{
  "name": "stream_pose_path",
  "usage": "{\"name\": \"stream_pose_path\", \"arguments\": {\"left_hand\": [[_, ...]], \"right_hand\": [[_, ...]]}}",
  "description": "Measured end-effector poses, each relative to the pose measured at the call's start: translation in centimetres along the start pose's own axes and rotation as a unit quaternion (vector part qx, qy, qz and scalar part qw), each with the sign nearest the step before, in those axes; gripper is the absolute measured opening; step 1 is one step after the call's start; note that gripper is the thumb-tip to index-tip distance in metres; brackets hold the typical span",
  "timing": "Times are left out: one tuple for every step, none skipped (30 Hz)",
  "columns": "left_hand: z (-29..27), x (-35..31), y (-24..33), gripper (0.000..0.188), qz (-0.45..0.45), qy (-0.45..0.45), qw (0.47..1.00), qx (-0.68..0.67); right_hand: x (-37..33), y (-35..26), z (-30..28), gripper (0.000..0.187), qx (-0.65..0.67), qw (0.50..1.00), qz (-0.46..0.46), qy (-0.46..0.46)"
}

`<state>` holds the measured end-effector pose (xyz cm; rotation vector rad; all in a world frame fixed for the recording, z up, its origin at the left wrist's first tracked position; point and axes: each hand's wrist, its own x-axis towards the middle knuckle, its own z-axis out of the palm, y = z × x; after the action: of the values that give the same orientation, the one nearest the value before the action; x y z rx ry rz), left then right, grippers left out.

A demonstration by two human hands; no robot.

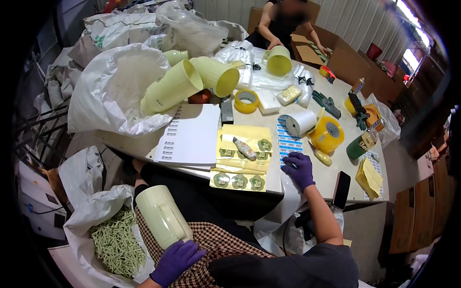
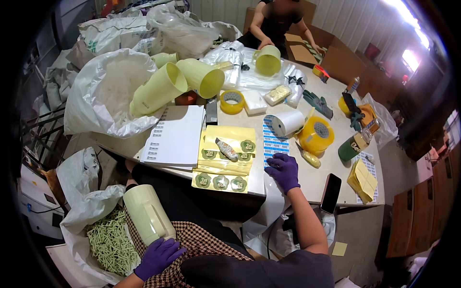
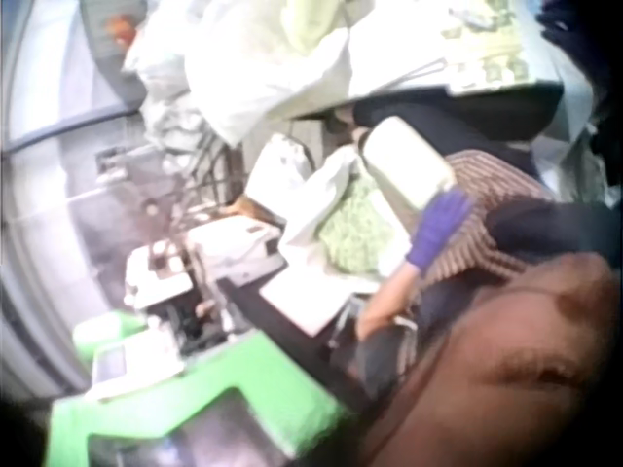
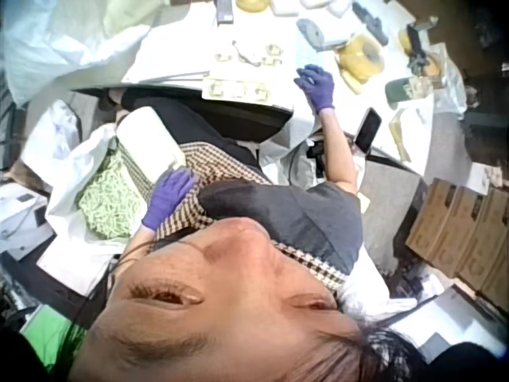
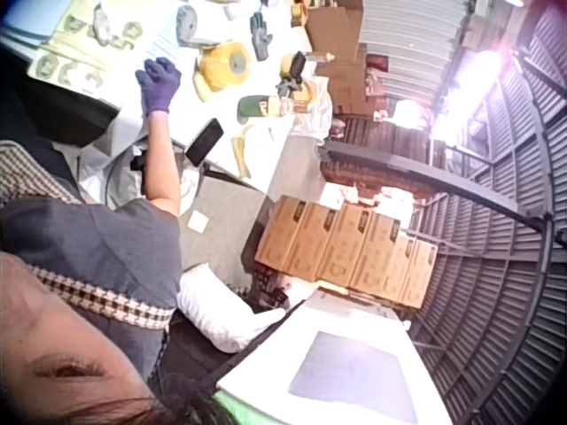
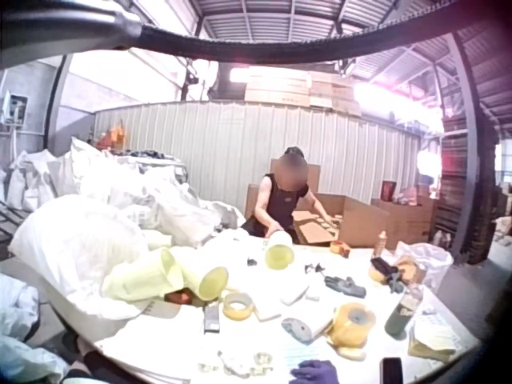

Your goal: The person picks up a light-colored plastic container, peels a circular label from a sheet, and applies the label to the front of the container. The person then picks up a plastic handle piece, snaps it into the top of the container, and places the completed unit into a box.

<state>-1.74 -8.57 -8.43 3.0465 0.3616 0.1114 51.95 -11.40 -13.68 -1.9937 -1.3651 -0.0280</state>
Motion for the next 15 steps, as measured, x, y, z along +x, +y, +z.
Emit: {"name": "stream_pose_path", "arguments": {"left_hand": [[0.0, -0.1, 0.0, 0.055, 0.0, -0.002, 1.0, 0.005], [0.2, -0.2, 0.0, 0.056, 0.0, -0.004, 1.0, 0.01], [0.4, -0.4, 0.0, 0.056, -0.001, -0.006, 1.0, 0.016], [0.7, -0.6, 0.0, 0.055, -0.001, -0.007, 1.0, 0.018], [1.1, -0.8, 0.0, 0.054, 0.0, -0.008, 1.0, 0.02], [1.4, -1.1, -0.1, 0.054, -0.001, -0.009, 1.0, 0.022], [1.5, -1.1, -0.1, 0.054, -0.001, -0.007, 1.0, 0.018], [1.5, -1.1, -0.2, 0.054, -0.002, -0.004, 1.0, 0.014], [1.6, -1.1, -0.2, 0.054, -0.003, -0.002, 1.0, 0.01], [1.5, -1.1, -0.1, 0.054, -0.002, 0.0, 1.0, 0.017], [1.4, -1.0, 0.0, 0.054, -0.001, 0.002, 1.0, 0.024], [1.3, -0.9, 0.1, 0.054, 0.001, 0.004, 1.0, 0.031], [1.2, -0.9, 0.1, 0.054, 0.0, 0.003, 1.0, 0.029], [1.1, -0.9, 0.0, 0.054, -0.001, 0.003, 1.0, 0.027], [1.0, -0.8, 0.1, 0.055, -0.001, 0.002, 1.0, 0.024]], "right_hand": [[0.1, -0.2, 0.1, 0.032, -0.022, 1.0, -0.001, 0.007], [0.1, -0.3, 0.1, 0.032, -0.031, 0.999, 0.006, 0.0], [0.1, -0.5, -0.1, 0.033, -0.06, 0.998, -0.034, 0.0], [0.2, -1.0, -0.4, 0.034, -0.087, 0.993, -0.075, 0.001], [0.2, -1.1, -0.5, 0.035, -0.114, 0.987, -0.116, 0.002], [0.3, 0.0, -0.4, 0.039, -0.076, 0.991, -0.11, -0.016], [0.2, 0.8, -0.4, 0.039, -0.047, 0.994, -0.094, -0.023], [0.1, 1.4, -0.3, 0.039, -0.019, 0.996, -0.079, -0.031], [0.0, 2.1, -0.1, 0.039, 0.009, 0.997, -0.063, -0.038], [-0.1, 0.8, -0.4, 0.036, 0.015, 0.998, -0.05, -0.024], [-0.1, 0.8, -0.2, 0.035, 0.017, 0.998, -0.048, -0.021], [-0.1, 0.9, 0.0, 0.034, 0.018, 0.999, -0.046, -0.017], [-0.1, 0.7, 0.1, 0.033, 0.021, 0.999, -0.043, -0.011], [0.0, 0.5, 0.0, 0.032, 0.02, 0.999, -0.038, -0.011], [0.0, 0.2, -0.1, 0.032, 0.02, 0.999, -0.033, -0.011]]}}
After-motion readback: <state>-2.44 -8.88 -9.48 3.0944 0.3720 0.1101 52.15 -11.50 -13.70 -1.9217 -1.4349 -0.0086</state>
